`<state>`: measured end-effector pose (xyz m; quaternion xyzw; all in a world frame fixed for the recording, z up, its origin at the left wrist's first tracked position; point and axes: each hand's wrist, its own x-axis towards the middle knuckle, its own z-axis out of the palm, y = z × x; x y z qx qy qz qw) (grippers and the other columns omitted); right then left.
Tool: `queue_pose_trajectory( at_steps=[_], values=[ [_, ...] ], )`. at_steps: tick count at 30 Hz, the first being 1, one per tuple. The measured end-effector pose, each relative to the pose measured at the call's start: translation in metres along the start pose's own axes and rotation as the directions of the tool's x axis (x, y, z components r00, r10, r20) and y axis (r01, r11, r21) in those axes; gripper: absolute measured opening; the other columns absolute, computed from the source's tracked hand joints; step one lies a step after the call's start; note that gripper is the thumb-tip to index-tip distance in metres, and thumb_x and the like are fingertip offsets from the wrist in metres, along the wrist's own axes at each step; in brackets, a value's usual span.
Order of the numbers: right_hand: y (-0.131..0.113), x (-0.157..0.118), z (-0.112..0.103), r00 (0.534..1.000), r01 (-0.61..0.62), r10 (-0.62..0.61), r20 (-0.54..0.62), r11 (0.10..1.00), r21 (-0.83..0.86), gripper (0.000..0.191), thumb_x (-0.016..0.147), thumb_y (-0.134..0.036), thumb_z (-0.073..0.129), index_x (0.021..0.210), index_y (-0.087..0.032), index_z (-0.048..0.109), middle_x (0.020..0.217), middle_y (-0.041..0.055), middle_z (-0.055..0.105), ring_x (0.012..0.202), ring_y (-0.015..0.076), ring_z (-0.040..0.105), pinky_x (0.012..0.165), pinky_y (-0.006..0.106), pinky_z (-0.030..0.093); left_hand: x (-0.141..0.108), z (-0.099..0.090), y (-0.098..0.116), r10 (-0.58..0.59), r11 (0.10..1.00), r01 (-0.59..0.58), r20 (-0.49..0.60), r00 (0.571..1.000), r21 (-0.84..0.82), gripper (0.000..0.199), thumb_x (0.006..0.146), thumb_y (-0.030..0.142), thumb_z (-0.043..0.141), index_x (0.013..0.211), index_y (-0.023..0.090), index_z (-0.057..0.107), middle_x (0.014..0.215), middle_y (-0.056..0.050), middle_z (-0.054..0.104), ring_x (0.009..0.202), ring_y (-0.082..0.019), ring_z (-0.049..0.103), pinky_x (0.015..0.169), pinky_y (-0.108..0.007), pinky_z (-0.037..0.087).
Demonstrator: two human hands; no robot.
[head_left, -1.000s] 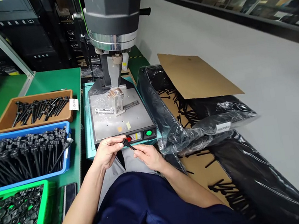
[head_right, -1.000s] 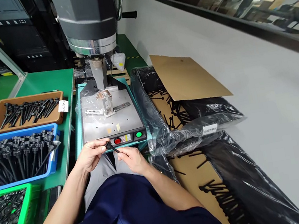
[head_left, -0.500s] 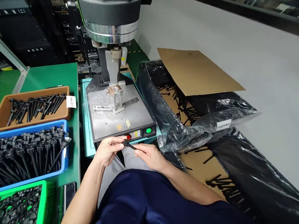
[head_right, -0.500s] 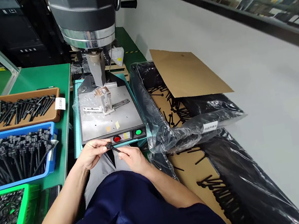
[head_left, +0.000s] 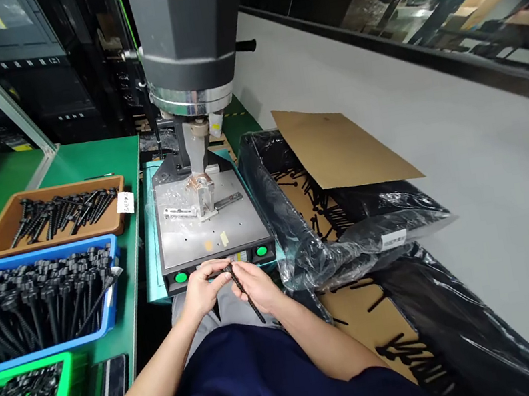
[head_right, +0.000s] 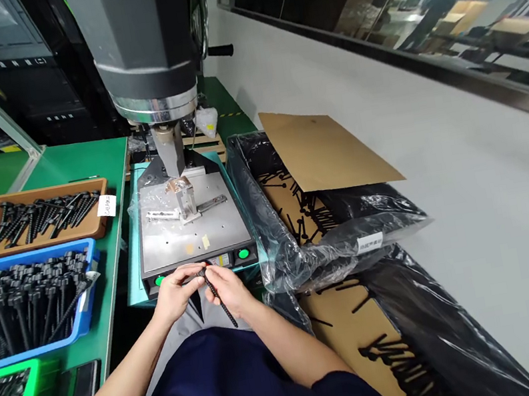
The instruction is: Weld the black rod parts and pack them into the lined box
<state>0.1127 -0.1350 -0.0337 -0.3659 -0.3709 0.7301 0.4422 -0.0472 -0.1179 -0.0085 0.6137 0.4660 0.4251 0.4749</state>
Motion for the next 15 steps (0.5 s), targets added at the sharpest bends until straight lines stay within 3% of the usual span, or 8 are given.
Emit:
queue_pose_trajectory(
  at_steps=[2,4,8,12,15],
  values=[
    [-0.003,0.011,-0.005,1.000,-0.005,0.005,-0.021,1.000,0.017,0.042,0.085,-0.055,0.061,0.104,-0.018,0.062,0.055,-0.0050,0.052,0.041,0.0070,0.041,0.037,0.018,0.027,0.005,0.000,-0.004,0.092,0.984,-0.091,0.000,0.996,0.153,0.022,0.082,0.034,0.069,0.099,0.021,0.074,0.117,-0.010,0.069,0.112,-0.024,0.064,0.103,-0.045,0.047],
    [-0.010,0.025,-0.011,0.998,0.027,-0.024,-0.057,0.998,0.053,0.040,0.079,-0.050,0.068,0.101,-0.018,0.062,0.065,-0.0022,0.058,0.045,0.0070,0.045,0.039,0.018,0.030,0.013,-0.003,-0.008,0.166,0.939,-0.156,-0.007,0.986,0.306,0.024,0.085,0.035,0.065,0.104,0.023,0.073,0.125,-0.010,0.065,0.117,-0.024,0.060,0.104,-0.045,0.046],
    [-0.039,0.061,-0.024,0.967,0.170,-0.148,-0.206,0.982,0.089,0.035,0.068,-0.039,0.076,0.092,-0.020,0.059,0.078,-0.0004,0.063,0.056,0.0087,0.054,0.049,0.020,0.041,0.042,-0.007,-0.009,0.358,0.711,-0.256,-0.024,0.933,0.655,0.030,0.088,0.032,0.059,0.114,0.021,0.069,0.142,-0.014,0.049,0.132,-0.029,0.046,0.107,-0.048,0.041],
    [-0.073,0.101,-0.033,0.882,0.367,-0.374,-0.287,0.927,-0.079,0.029,0.066,-0.031,0.074,0.087,-0.021,0.056,0.077,-0.0022,0.062,0.070,0.0132,0.060,0.069,0.028,0.050,0.078,0.006,-0.002,0.423,0.430,-0.184,-0.017,0.906,0.884,0.054,0.081,0.024,0.064,0.135,0.024,0.057,0.162,-0.012,0.014,0.146,-0.041,0.017,0.113,-0.056,0.029],
    [-0.090,0.125,-0.038,0.790,0.475,-0.547,-0.278,0.832,-0.288,0.031,0.067,-0.030,0.073,0.094,-0.020,0.060,0.087,0.0026,0.066,0.082,0.0171,0.062,0.082,0.033,0.051,0.099,0.019,-0.001,0.371,0.330,-0.070,-0.061,0.926,0.942,0.070,0.075,0.018,0.067,0.142,0.028,0.049,0.164,-0.011,0.001,0.147,-0.045,0.008,0.111,-0.061,0.025]
  ],
)
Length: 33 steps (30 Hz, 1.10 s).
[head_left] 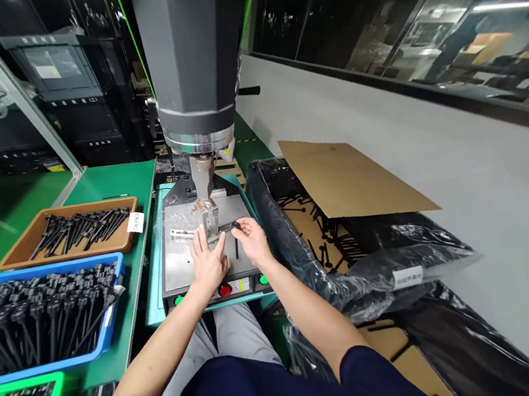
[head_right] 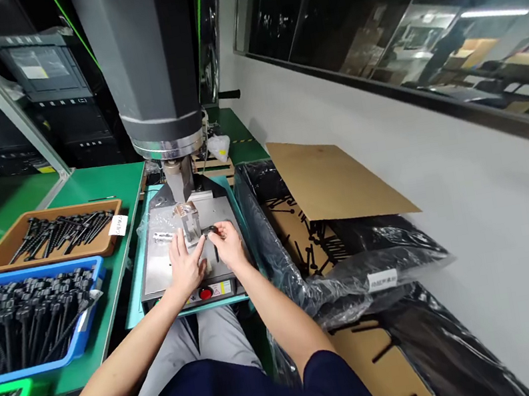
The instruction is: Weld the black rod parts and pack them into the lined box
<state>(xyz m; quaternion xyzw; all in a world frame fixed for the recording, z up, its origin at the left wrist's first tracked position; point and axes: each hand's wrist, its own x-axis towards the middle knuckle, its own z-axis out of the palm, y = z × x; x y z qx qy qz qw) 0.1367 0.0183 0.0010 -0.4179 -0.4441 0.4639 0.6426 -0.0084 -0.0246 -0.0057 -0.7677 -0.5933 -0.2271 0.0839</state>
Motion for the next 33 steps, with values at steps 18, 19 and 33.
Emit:
queue_pose_trajectory(
  at_steps=[18,19,33],
  values=[
    [0.027,0.039,0.028,0.991,0.009,-0.001,0.135,0.998,-0.056,0.031,0.071,-0.031,0.068,0.100,-0.019,0.067,0.091,0.0053,0.071,0.083,0.0177,0.064,0.084,0.034,0.051,0.006,0.018,-0.006,-0.053,0.985,0.060,-0.041,0.998,0.164,0.063,0.078,0.006,0.051,0.141,0.012,0.047,0.150,-0.027,0.036,0.144,-0.040,0.024,0.112,-0.064,0.022],
    [0.028,0.039,0.029,0.990,0.004,0.003,0.139,0.999,-0.053,0.031,0.071,-0.031,0.068,0.100,-0.019,0.067,0.091,0.0051,0.071,0.083,0.0178,0.064,0.085,0.034,0.051,0.006,0.016,-0.006,-0.052,0.984,0.059,-0.046,0.998,0.167,0.062,0.079,0.006,0.051,0.141,0.012,0.047,0.148,-0.026,0.038,0.143,-0.040,0.027,0.112,-0.064,0.023],
    [-0.005,0.064,0.040,0.953,0.274,-0.208,0.220,0.900,-0.340,0.025,0.074,-0.023,0.065,0.098,-0.022,0.073,0.096,0.0045,0.063,0.085,0.0185,0.058,0.090,0.034,0.047,0.042,-0.023,-0.012,0.090,0.994,-0.078,-0.163,0.983,0.077,0.062,0.078,0.001,0.042,0.140,0.006,0.044,0.141,-0.028,0.046,0.138,-0.038,0.037,0.109,-0.060,0.032]
  ],
)
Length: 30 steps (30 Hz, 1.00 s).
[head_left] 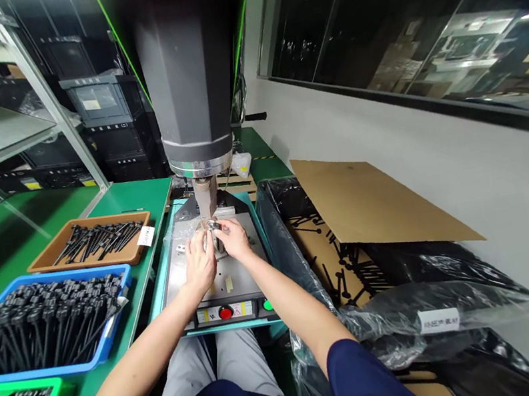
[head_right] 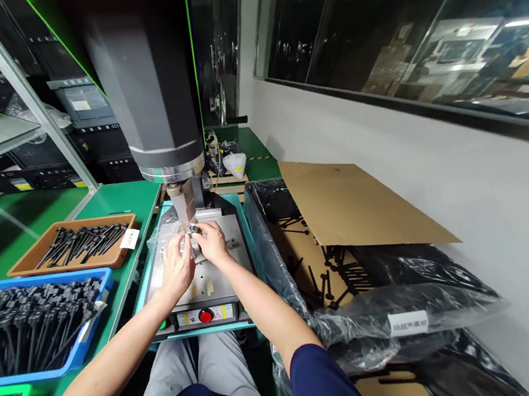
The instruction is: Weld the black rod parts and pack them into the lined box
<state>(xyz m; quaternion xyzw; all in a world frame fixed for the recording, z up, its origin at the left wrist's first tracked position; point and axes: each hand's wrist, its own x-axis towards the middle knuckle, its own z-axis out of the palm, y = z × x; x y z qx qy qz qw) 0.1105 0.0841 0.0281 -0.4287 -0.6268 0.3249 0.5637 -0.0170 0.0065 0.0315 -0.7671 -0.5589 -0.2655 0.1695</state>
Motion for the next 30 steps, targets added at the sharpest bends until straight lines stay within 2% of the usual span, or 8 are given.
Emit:
queue_pose_trajectory(
  at_steps=[5,12,15,18,21,24,27,30],
  values=[
    [0.002,0.018,0.008,1.000,-0.028,0.028,0.011,1.000,0.004,0.021,0.074,-0.029,0.069,0.093,-0.024,0.075,0.098,0.0043,0.063,0.089,0.0193,0.057,0.093,0.034,0.045,0.008,0.000,-0.006,-0.039,0.995,0.037,-0.023,0.999,-0.091,0.061,0.080,0.006,0.044,0.141,0.009,0.043,0.145,-0.026,0.043,0.140,-0.038,0.034,0.110,-0.061,0.032],
    [0.019,0.039,0.025,0.995,-0.092,0.093,-0.023,0.996,0.018,0.025,0.065,-0.027,0.075,0.089,-0.021,0.073,0.105,0.0055,0.064,0.096,0.0214,0.058,0.096,0.036,0.044,0.014,-0.003,-0.013,-0.053,0.991,0.048,-0.036,0.998,-0.124,0.063,0.079,0.008,0.046,0.141,0.012,0.042,0.145,-0.023,0.044,0.139,-0.037,0.035,0.111,-0.059,0.031],
    [0.021,0.042,0.023,0.988,-0.146,0.143,0.051,0.986,0.079,0.028,0.064,-0.027,0.075,0.091,-0.020,0.071,0.099,0.0041,0.067,0.092,0.0203,0.060,0.091,0.035,0.047,0.015,-0.003,-0.014,-0.050,0.992,0.045,-0.042,0.998,-0.121,0.063,0.078,0.008,0.046,0.140,0.011,0.042,0.144,-0.023,0.044,0.139,-0.036,0.034,0.110,-0.059,0.032],
    [0.018,0.042,0.018,0.980,-0.113,0.082,0.182,0.978,0.173,0.023,0.073,-0.030,0.068,0.093,-0.020,0.070,0.093,0.0017,0.069,0.088,0.0181,0.061,0.085,0.031,0.048,0.014,-0.001,-0.014,-0.042,0.995,0.039,-0.025,0.999,-0.090,0.064,0.076,0.007,0.045,0.140,0.009,0.042,0.143,-0.024,0.044,0.139,-0.037,0.035,0.109,-0.059,0.033],
    [0.015,0.041,0.016,0.979,-0.065,0.028,0.203,0.982,0.179,0.017,0.078,-0.030,0.060,0.084,-0.020,0.072,0.088,0.0005,0.070,0.088,0.0176,0.062,0.084,0.029,0.047,0.014,0.000,-0.015,-0.040,0.997,0.039,-0.006,0.999,-0.062,0.065,0.075,0.007,0.045,0.140,0.008,0.041,0.143,-0.024,0.045,0.138,-0.037,0.035,0.109,-0.058,0.033],
    [0.012,0.041,0.017,0.976,-0.114,0.075,0.202,0.976,0.184,0.015,0.075,-0.029,0.062,0.081,-0.019,0.073,0.083,-0.0002,0.070,0.084,0.0173,0.062,0.081,0.028,0.047,0.014,0.002,-0.016,-0.041,0.996,0.039,-0.018,0.999,-0.085,0.065,0.076,0.008,0.045,0.141,0.009,0.041,0.143,-0.023,0.045,0.138,-0.036,0.035,0.109,-0.057,0.033],
    [0.010,0.040,0.017,0.964,-0.216,0.151,0.217,0.924,0.315,0.019,0.069,-0.028,0.067,0.085,-0.020,0.073,0.086,0.0003,0.072,0.084,0.0170,0.063,0.079,0.027,0.047,0.014,0.006,-0.015,-0.026,0.992,0.022,-0.033,0.999,-0.124,0.065,0.076,0.008,0.045,0.141,0.011,0.041,0.144,-0.021,0.045,0.139,-0.035,0.035,0.110,-0.057,0.032],
    [0.007,0.040,0.014,0.906,-0.421,0.374,0.198,0.750,0.511,0.024,0.069,-0.034,0.068,0.086,-0.019,0.073,0.092,0.0041,0.074,0.084,0.0185,0.065,0.070,0.026,0.048,0.015,0.010,-0.012,-0.012,0.986,0.008,-0.022,1.000,-0.168,0.063,0.077,0.007,0.046,0.139,0.015,0.045,0.144,-0.018,0.046,0.140,-0.034,0.034,0.112,-0.057,0.029]
  ],
)
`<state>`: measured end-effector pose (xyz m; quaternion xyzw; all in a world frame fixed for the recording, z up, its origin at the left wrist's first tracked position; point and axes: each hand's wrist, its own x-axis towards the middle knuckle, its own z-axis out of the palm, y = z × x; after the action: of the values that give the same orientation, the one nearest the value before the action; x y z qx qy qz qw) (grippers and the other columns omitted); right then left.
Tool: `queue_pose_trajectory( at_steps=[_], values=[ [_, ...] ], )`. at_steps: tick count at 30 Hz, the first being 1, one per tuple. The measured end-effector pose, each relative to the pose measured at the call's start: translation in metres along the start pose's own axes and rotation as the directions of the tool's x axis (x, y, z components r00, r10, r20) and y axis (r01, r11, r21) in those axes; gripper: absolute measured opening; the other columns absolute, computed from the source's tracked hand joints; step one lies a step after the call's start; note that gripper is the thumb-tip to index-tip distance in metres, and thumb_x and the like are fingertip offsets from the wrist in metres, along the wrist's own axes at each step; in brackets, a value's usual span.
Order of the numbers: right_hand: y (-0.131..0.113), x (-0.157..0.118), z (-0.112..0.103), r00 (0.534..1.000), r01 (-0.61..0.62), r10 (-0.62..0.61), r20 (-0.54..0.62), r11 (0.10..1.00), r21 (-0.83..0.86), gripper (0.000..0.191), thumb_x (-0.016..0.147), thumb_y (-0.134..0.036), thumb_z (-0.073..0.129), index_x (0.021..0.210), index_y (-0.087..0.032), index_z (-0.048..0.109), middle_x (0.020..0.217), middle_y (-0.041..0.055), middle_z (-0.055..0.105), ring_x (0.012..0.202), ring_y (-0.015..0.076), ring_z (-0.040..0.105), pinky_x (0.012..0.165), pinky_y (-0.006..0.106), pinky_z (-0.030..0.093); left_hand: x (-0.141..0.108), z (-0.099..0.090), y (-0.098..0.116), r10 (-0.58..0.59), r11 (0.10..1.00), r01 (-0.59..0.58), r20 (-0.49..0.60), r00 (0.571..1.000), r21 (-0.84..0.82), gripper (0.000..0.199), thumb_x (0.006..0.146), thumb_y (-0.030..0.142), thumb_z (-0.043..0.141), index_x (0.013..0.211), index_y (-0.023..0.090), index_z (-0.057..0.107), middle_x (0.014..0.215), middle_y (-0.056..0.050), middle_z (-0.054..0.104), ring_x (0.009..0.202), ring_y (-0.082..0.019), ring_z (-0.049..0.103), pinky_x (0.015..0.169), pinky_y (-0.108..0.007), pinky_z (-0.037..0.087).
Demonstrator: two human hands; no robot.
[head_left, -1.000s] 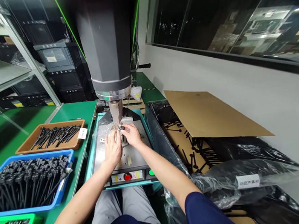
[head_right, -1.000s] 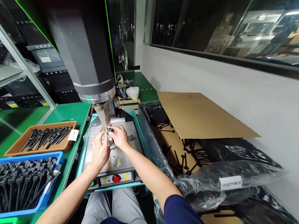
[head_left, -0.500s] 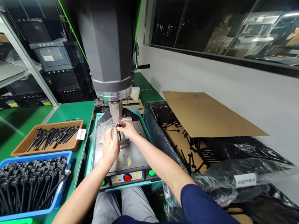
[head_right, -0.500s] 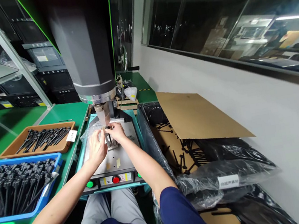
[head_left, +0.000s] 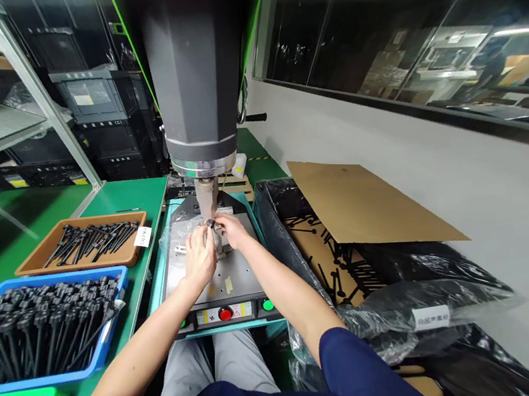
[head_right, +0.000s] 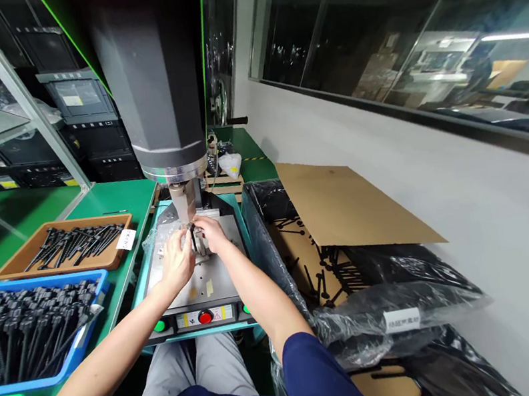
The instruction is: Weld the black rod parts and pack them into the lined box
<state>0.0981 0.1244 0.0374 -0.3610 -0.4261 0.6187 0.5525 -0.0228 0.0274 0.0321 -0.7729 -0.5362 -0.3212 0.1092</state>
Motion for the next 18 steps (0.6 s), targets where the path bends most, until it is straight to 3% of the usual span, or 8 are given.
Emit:
queue_pose_trajectory(
  at_steps=[2,4,8,11,14,18],
  values=[
    [-0.004,0.001,0.000,0.989,-0.096,0.110,-0.101,0.987,0.131,0.028,0.073,-0.043,0.064,0.081,-0.018,0.072,0.093,0.0074,0.074,0.083,0.0195,0.066,0.064,0.026,0.047,0.001,0.003,0.001,0.002,1.000,-0.001,0.015,1.000,-0.026,0.061,0.077,0.007,0.047,0.138,0.017,0.048,0.145,-0.018,0.046,0.140,-0.033,0.034,0.113,-0.056,0.028],
    [-0.007,0.004,0.002,0.978,-0.107,0.134,-0.160,0.981,0.163,0.031,0.075,-0.047,0.063,0.073,-0.017,0.071,0.088,0.0083,0.074,0.079,0.0186,0.066,0.060,0.025,0.045,0.001,0.004,0.003,0.010,0.999,-0.009,0.025,1.000,-0.040,0.061,0.077,0.006,0.048,0.137,0.017,0.049,0.145,-0.018,0.045,0.140,-0.034,0.034,0.112,-0.057,0.028],
    [-0.008,0.011,0.009,0.975,-0.075,0.096,-0.199,0.991,0.111,0.015,0.067,-0.029,0.071,0.061,-0.017,0.065,0.063,0.0018,0.067,0.058,0.0133,0.059,0.052,0.023,0.040,0.000,0.002,0.004,0.073,0.997,-0.072,0.038,0.997,-0.029,0.057,0.077,0.007,0.050,0.132,0.019,0.054,0.147,-0.018,0.041,0.139,-0.037,0.033,0.109,-0.059,0.029],
    [-0.005,0.011,0.009,0.975,-0.077,0.098,-0.200,0.991,0.109,0.010,0.064,-0.024,0.070,0.060,-0.017,0.064,0.057,-0.0011,0.063,0.053,0.0120,0.056,0.050,0.023,0.041,-0.003,-0.004,0.002,0.160,0.987,-0.158,0.046,0.986,-0.033,0.045,0.080,0.015,0.055,0.125,0.020,0.059,0.147,-0.018,0.039,0.137,-0.037,0.036,0.107,-0.058,0.032],
    [-0.005,0.007,0.007,0.977,-0.081,0.106,-0.187,0.987,0.135,0.009,0.064,-0.024,0.070,0.062,-0.017,0.063,0.060,-0.0011,0.064,0.055,0.0121,0.057,0.052,0.023,0.044,-0.004,-0.010,-0.004,0.177,0.981,-0.178,-0.019,0.984,-0.080,0.029,0.085,0.025,0.056,0.113,0.020,0.063,0.143,-0.017,0.042,0.133,-0.032,0.042,0.106,-0.051,0.038],
    [-0.007,0.004,0.007,0.975,-0.107,0.136,-0.177,0.981,0.164,0.010,0.066,-0.023,0.069,0.062,-0.017,0.062,0.062,0.0000,0.066,0.056,0.0126,0.059,0.054,0.024,0.046,0.002,-0.013,-0.013,0.089,0.987,-0.107,-0.137,0.986,-0.123,0.022,0.086,0.028,0.057,0.104,0.018,0.063,0.136,-0.017,0.046,0.127,-0.029,0.047,0.104,-0.046,0.042]
  ],
)
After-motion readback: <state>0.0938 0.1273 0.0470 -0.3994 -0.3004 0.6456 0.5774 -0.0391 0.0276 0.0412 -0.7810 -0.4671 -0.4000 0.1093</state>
